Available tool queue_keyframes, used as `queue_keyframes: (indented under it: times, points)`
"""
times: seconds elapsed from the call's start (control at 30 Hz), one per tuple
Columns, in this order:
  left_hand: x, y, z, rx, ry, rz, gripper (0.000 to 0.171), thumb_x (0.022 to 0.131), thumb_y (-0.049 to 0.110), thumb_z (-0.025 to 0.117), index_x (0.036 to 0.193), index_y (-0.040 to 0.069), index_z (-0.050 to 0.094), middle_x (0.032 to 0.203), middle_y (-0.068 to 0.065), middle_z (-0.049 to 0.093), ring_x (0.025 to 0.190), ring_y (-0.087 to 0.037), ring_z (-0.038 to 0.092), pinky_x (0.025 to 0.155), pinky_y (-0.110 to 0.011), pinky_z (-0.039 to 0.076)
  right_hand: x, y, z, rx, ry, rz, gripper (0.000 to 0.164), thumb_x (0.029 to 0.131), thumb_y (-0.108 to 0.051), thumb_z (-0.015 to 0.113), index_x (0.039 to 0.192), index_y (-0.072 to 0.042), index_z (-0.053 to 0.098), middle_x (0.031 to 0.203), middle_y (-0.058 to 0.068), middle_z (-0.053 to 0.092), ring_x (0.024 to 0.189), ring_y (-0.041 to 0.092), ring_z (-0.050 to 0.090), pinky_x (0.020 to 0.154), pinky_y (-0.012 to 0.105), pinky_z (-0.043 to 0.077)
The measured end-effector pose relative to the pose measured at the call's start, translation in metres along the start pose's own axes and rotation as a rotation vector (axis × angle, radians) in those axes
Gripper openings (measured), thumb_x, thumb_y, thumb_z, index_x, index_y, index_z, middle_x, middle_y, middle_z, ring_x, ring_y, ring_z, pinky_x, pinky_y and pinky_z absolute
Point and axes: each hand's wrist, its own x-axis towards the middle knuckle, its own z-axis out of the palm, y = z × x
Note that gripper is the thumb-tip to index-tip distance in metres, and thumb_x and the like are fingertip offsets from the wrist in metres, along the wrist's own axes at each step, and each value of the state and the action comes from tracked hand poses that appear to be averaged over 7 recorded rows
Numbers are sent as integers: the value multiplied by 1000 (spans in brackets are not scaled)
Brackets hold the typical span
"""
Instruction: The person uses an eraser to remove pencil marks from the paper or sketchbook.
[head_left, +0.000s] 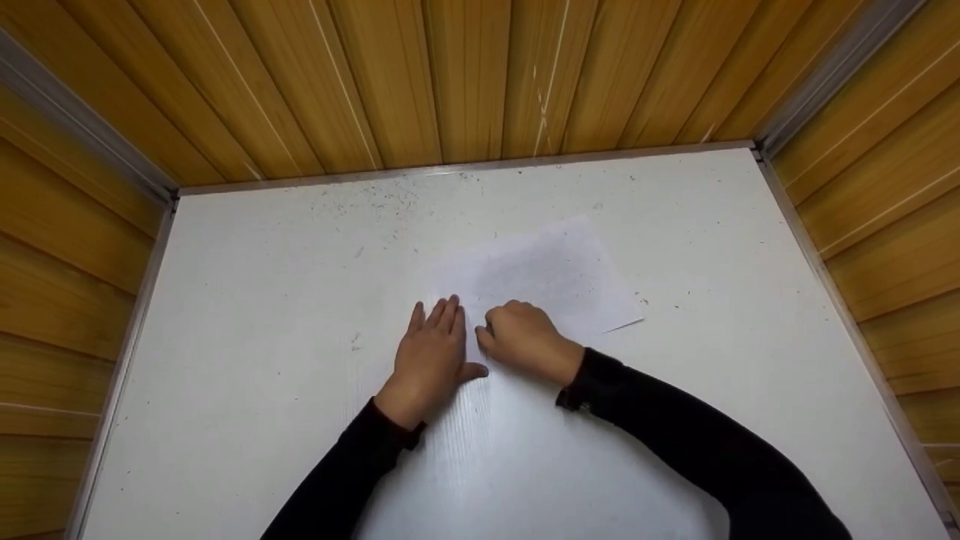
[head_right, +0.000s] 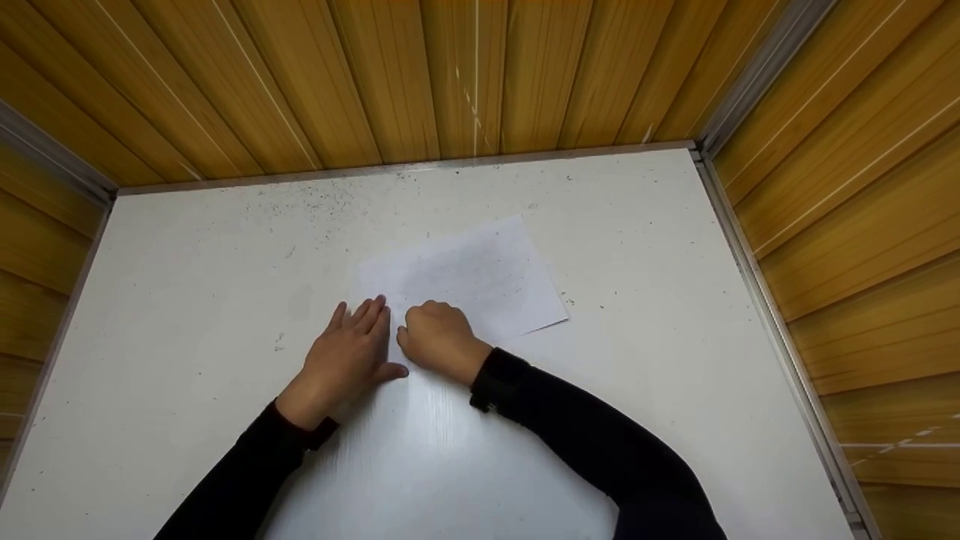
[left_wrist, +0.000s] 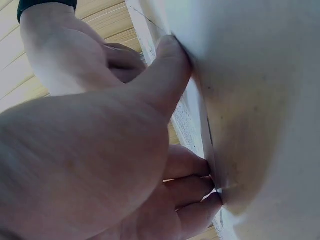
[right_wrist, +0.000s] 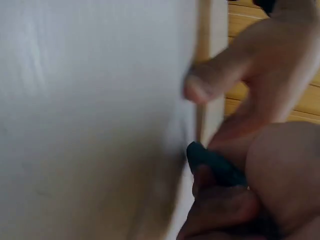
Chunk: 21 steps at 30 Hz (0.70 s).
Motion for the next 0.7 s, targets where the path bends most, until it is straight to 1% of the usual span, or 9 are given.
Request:
queue_keyframes:
  times: [0.1, 0.2, 0.23, 0.33, 0.43, 0.5, 0.57, 0.63, 0.7]
  points:
    - [2, 2, -1, 2, -2, -3, 110, 92, 73, 76, 166, -3, 46, 176, -19, 43, 165, -31, 43, 138, -57, 29, -2, 16, -4, -60, 30, 15, 40, 109, -28, 63, 76, -7, 69, 75, 10, 69, 73, 24, 62, 68, 44, 55]
    - [3, 3, -1, 23, -19, -9, 111, 92, 74, 74, 166, -3, 45, 177, -18, 42, 166, -31, 42, 138, -56, 28, -10, 49, -23, -60, 39, 74, 42, 110, -28, 60, 71, -10, 62, 73, 9, 64, 71, 23, 58, 67, 42, 53]
    - [4, 3, -1, 26, -26, -11, 111, 92, 74, 74, 166, -2, 45, 177, -18, 41, 166, -30, 42, 138, -56, 28, -14, 61, -30, -52, 43, 105, 42, 109, -29, 59, 72, -10, 61, 74, 8, 64, 71, 22, 56, 67, 42, 52]
    - [6, 4, 0, 34, -52, -14, 112, 92, 75, 73, 167, -2, 43, 178, -17, 40, 167, -30, 40, 139, -56, 27, -24, 95, -46, -24, 53, 207, 39, 108, -30, 58, 78, -6, 67, 82, 12, 70, 77, 25, 60, 72, 44, 53]
    - [6, 4, -1, 28, -59, -19, 112, 93, 75, 73, 168, -2, 42, 179, -16, 39, 167, -30, 39, 139, -55, 26, -28, 112, -54, -27, 64, 255, 38, 107, -29, 57, 83, -3, 71, 87, 15, 72, 80, 25, 60, 72, 42, 52]
    - [6, 4, -1, 27, -62, -19, 112, 93, 75, 72, 168, -2, 41, 179, -17, 38, 168, -30, 38, 139, -55, 26, -27, 110, -56, -24, 71, 265, 38, 106, -28, 57, 80, -4, 69, 85, 13, 70, 79, 24, 59, 71, 41, 50]
    - [4, 4, -2, 28, -60, -17, 111, 93, 75, 72, 168, -2, 42, 179, -17, 38, 167, -30, 39, 139, -55, 26, -25, 98, -54, 1, 70, 263, 39, 106, -28, 58, 75, -7, 65, 81, 10, 65, 79, 24, 57, 70, 39, 47]
    - [3, 4, -2, 38, -54, -13, 111, 93, 75, 72, 167, -2, 43, 178, -18, 39, 167, -31, 40, 139, -55, 27, -21, 79, -47, 37, 59, 235, 40, 107, -29, 59, 72, -10, 60, 76, 6, 59, 76, 23, 55, 71, 37, 45]
    - [2, 4, -1, 48, -38, -12, 111, 93, 76, 73, 166, -2, 45, 177, -18, 41, 166, -30, 42, 138, -55, 29, -16, 55, -36, 73, 29, 176, 42, 108, -31, 60, 72, -11, 60, 73, 3, 57, 74, 22, 55, 71, 37, 46]
